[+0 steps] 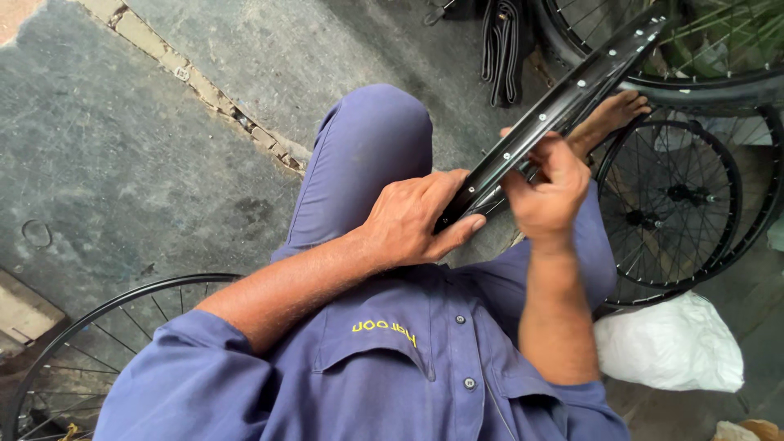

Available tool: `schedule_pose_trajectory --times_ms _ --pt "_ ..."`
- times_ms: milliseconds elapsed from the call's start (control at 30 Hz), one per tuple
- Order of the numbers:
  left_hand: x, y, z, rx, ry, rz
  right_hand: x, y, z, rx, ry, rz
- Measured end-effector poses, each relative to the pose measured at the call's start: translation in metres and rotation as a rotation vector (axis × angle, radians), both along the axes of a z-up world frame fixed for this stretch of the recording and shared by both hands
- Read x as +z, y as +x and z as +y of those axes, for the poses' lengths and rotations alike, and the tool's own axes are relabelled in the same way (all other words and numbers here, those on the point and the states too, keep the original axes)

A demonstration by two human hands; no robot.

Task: The person inserts metal spokes into the holes of a bicycle wheel rim by hand, positioning the rim on their lap while sitting on the floor.

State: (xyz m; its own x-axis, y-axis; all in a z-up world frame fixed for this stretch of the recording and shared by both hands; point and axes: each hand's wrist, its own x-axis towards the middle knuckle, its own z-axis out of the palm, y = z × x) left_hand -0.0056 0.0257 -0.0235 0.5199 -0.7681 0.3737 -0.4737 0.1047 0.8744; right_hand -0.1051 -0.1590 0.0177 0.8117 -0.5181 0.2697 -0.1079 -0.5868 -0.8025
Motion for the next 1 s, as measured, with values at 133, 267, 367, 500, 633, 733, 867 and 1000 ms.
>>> schedule_pose_trajectory --times_ms 133,267,367,500,633,733,867,1000 --pt "0.001 -0.003 -0.003 -0.030 0.004 0.013 -0.005 0.015 0.025 -0.117 -0.826 -0.138" --pt "0.004 0.001 -0.001 -0.018 -0.020 0.014 0.002 0.001 0.021 -0.029 -0.383 -0.092" --pt "0.002 0.000 -0.002 -0.036 -0.053 -0.007 0.001 -0.012 -0.008 -0.070 0.695 -0.047" --pt "-0.003 0.000 -0.003 -0.012 -0.032 -0.040 -0.024 -0.016 -0.024 0.178 0.640 -0.099" --pt "-0.007 -0.003 -0.004 -0.017 -0.045 -0.049 -0.054 -0.002 0.016 -0.318 0.256 -0.099" --pt "-0.004 -0.002 -0.006 -0.013 -0.056 -0.061 -0.043 0.000 0.008 -0.124 -0.092 0.065" --pt "-0.006 -0.003 -0.002 -0.022 -0.055 -0.029 0.005 -0.013 -0.044 0.232 0.669 0.384" --pt "-0.004 0.000 -0.002 -0.016 -0.057 -0.025 0.000 -0.011 -0.033 0.212 0.636 0.260"
